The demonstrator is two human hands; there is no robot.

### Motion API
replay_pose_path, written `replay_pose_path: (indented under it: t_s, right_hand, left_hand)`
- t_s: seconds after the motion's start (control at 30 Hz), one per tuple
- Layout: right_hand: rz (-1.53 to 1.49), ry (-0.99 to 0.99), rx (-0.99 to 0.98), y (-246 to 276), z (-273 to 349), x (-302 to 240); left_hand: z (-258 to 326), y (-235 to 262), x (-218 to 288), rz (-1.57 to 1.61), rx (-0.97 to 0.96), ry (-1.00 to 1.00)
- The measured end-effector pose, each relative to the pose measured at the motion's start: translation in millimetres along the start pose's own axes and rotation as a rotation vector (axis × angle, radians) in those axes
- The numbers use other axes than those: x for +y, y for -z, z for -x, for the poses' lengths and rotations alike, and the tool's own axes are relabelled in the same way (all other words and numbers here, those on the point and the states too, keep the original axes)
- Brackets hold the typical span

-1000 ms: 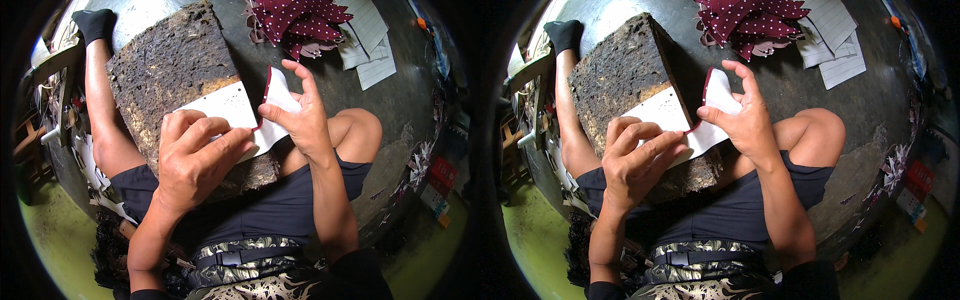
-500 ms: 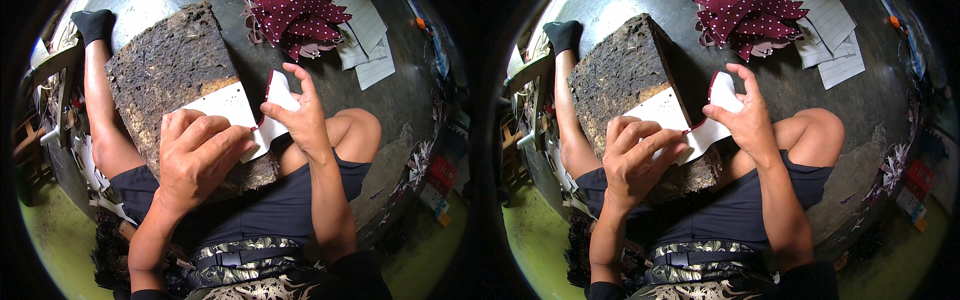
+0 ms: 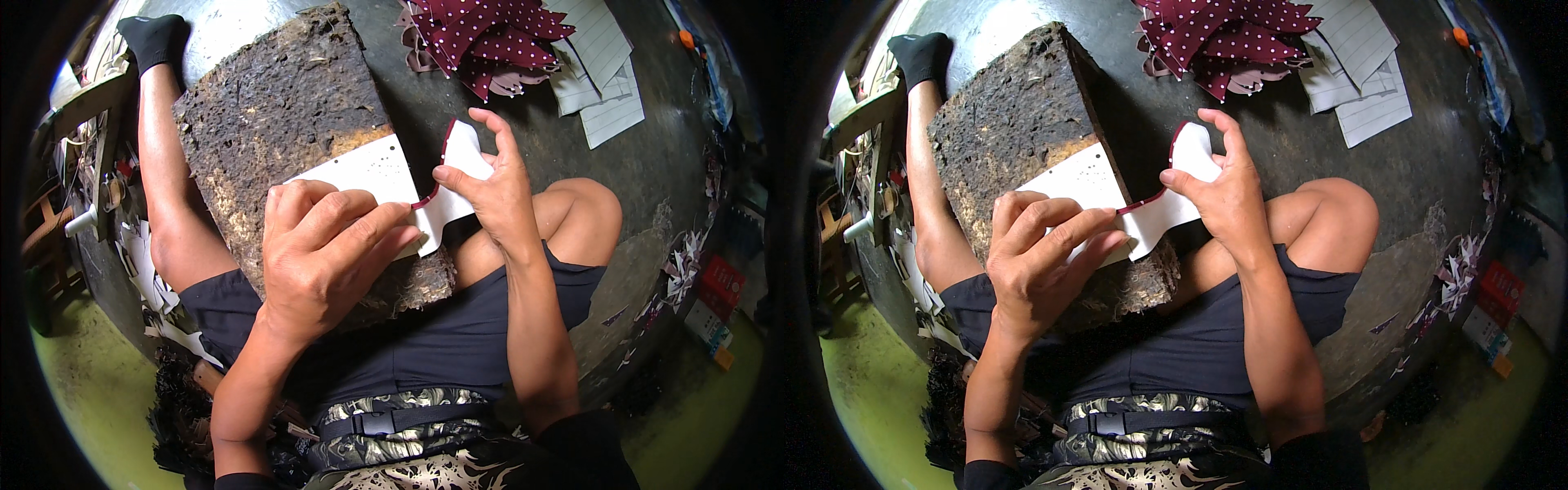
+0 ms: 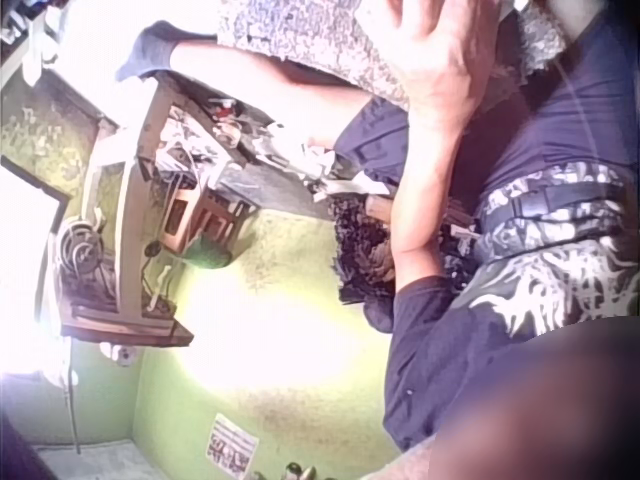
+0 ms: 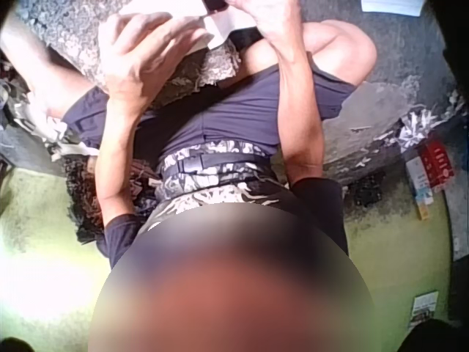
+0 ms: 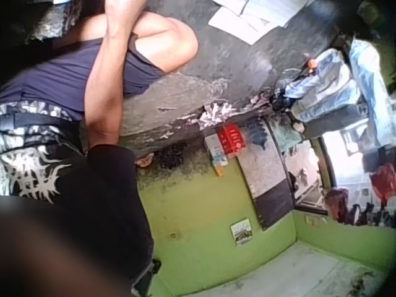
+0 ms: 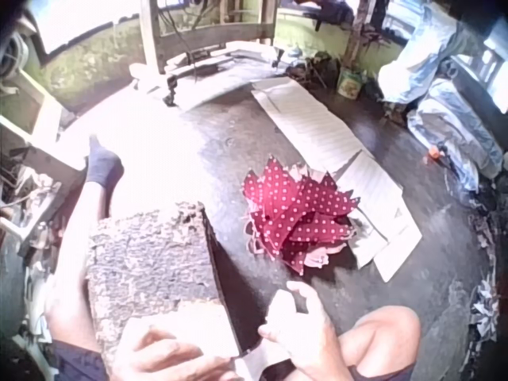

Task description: The person assembles small leather pieces by hand, aligning a white backing with a maroon polka-dotted leather piece and pressing them together. The person repeatedly picks up new pieces, aligns them, and sets the assembled units aside.

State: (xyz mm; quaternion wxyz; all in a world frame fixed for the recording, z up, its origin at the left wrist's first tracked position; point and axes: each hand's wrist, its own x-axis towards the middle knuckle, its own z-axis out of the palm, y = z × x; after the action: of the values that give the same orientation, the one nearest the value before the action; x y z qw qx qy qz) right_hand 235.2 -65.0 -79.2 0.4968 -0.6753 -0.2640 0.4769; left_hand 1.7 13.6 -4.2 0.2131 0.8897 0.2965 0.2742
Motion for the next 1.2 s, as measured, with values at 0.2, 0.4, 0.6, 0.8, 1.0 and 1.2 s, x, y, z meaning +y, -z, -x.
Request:
replay_pose_path:
  t_s: [0.2,0.4,0.6,0.8,1.0,1.2]
  right_hand:
    - [-0.014,-0.002,0.031,3,-1,3]
    - [0.081,0.009,0.098,6,-2,4]
    - [0.352,0.099,0.314,14,5,-17]
    - [0.293,0.289,0.225,27,29,-93]
    - [0.51,0.418,-0.555,28,64,-186]
    - [0.315,0.223,-0.671,13,48,-184]
  left_hand:
    - [2,-4,0,-0.051,0.028,-0.029]
    - [-1,-7,2,-0.131,0.002,-0.07]
    - [-3,-5,11,-0.141,-0.06,0.011]
    - [-19,7,37,-0.024,-0.04,0.094]
    - [-61,58,58,0.092,0.069,-0.207]
    - [-39,88,48,0.604,-0.219,0.481]
